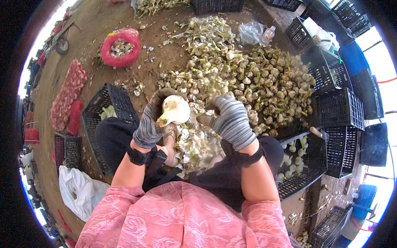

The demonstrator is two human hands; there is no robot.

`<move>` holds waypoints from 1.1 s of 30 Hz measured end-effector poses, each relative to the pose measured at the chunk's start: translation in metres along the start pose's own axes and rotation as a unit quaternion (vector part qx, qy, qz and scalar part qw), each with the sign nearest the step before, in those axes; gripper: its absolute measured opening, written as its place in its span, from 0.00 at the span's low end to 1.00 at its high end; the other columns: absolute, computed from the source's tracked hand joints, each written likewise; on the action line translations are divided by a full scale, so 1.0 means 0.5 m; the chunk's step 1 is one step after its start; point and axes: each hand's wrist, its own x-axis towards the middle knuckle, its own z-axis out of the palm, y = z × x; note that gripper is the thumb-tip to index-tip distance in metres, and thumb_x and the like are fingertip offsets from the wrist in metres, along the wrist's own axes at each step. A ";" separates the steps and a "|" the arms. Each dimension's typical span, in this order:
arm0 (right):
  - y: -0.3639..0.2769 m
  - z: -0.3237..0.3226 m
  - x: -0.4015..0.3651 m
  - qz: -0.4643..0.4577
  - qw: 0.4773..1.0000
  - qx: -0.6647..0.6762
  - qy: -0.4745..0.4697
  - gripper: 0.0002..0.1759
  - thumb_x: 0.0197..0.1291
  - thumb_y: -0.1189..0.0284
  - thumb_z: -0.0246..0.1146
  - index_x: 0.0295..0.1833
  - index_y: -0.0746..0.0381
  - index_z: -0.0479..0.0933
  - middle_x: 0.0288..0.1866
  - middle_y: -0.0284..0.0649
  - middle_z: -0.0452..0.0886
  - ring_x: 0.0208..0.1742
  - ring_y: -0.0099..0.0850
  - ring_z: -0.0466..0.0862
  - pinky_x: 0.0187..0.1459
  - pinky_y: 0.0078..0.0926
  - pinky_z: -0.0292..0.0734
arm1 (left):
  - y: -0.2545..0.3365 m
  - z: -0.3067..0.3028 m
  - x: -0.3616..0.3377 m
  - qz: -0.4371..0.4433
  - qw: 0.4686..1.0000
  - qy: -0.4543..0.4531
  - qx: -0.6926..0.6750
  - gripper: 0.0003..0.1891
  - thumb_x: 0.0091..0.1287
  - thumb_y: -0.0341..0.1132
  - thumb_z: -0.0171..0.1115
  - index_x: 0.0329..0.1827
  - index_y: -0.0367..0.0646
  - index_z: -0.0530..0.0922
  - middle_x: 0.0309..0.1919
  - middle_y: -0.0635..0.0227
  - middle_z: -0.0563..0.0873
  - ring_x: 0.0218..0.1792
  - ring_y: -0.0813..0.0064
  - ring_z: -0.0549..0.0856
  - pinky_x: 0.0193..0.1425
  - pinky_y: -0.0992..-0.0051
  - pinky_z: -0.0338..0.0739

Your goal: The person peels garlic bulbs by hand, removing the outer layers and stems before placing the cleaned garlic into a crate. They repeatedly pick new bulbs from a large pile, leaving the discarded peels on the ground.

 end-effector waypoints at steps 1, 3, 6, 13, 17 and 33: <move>-0.008 0.002 -0.003 -0.042 0.999 -0.017 0.022 0.17 0.38 0.67 0.72 0.36 0.62 0.78 0.29 0.43 0.77 0.30 0.36 0.79 0.31 0.27 0.73 | -0.002 -0.003 -0.002 0.010 1.000 0.000 0.027 0.39 0.47 0.44 0.73 0.60 0.39 0.63 0.53 0.64 0.74 0.54 0.72 0.74 0.57 0.71 0.70; -0.028 0.004 -0.002 -0.101 0.992 0.049 0.053 0.18 0.39 0.68 0.71 0.38 0.62 0.78 0.32 0.43 0.77 0.31 0.37 0.78 0.32 0.28 0.73 | 0.009 0.001 0.000 -0.004 1.000 -0.026 0.005 0.40 0.47 0.44 0.72 0.61 0.39 0.63 0.53 0.64 0.73 0.54 0.72 0.73 0.58 0.72 0.69; -0.049 0.004 -0.001 -0.198 0.975 0.065 0.081 0.18 0.40 0.71 0.70 0.41 0.61 0.78 0.37 0.43 0.76 0.33 0.39 0.78 0.33 0.30 0.74 | -0.004 0.003 -0.001 -0.025 0.998 -0.055 0.002 0.43 0.47 0.45 0.72 0.63 0.37 0.60 0.55 0.65 0.72 0.56 0.73 0.71 0.60 0.73 0.66; -0.070 0.004 -0.017 -0.234 0.963 -0.132 -0.019 0.12 0.49 0.68 0.60 0.40 0.57 0.80 0.39 0.36 0.77 0.35 0.38 0.79 0.32 0.32 0.75 | 0.019 0.024 0.000 -0.051 0.984 -0.164 0.039 0.42 0.51 0.46 0.70 0.66 0.41 0.58 0.56 0.66 0.69 0.56 0.74 0.70 0.61 0.72 0.64; -0.058 0.027 -0.023 -0.286 0.944 -0.159 0.039 0.11 0.45 0.72 0.60 0.38 0.60 0.78 0.37 0.40 0.76 0.33 0.39 0.78 0.30 0.34 0.74 | -0.007 0.024 0.002 -0.090 0.963 -0.091 0.236 0.42 0.41 0.32 0.75 0.62 0.41 0.62 0.51 0.69 0.71 0.49 0.76 0.73 0.56 0.73 0.68; -0.047 0.050 -0.025 0.057 0.734 0.673 0.064 0.12 0.59 0.74 0.54 0.48 0.66 0.73 0.47 0.40 0.77 0.47 0.27 0.77 0.52 0.24 0.69 | -0.014 0.036 0.008 -0.053 0.998 0.029 -0.008 0.41 0.45 0.41 0.74 0.61 0.38 0.61 0.54 0.61 0.73 0.54 0.70 0.73 0.61 0.68 0.67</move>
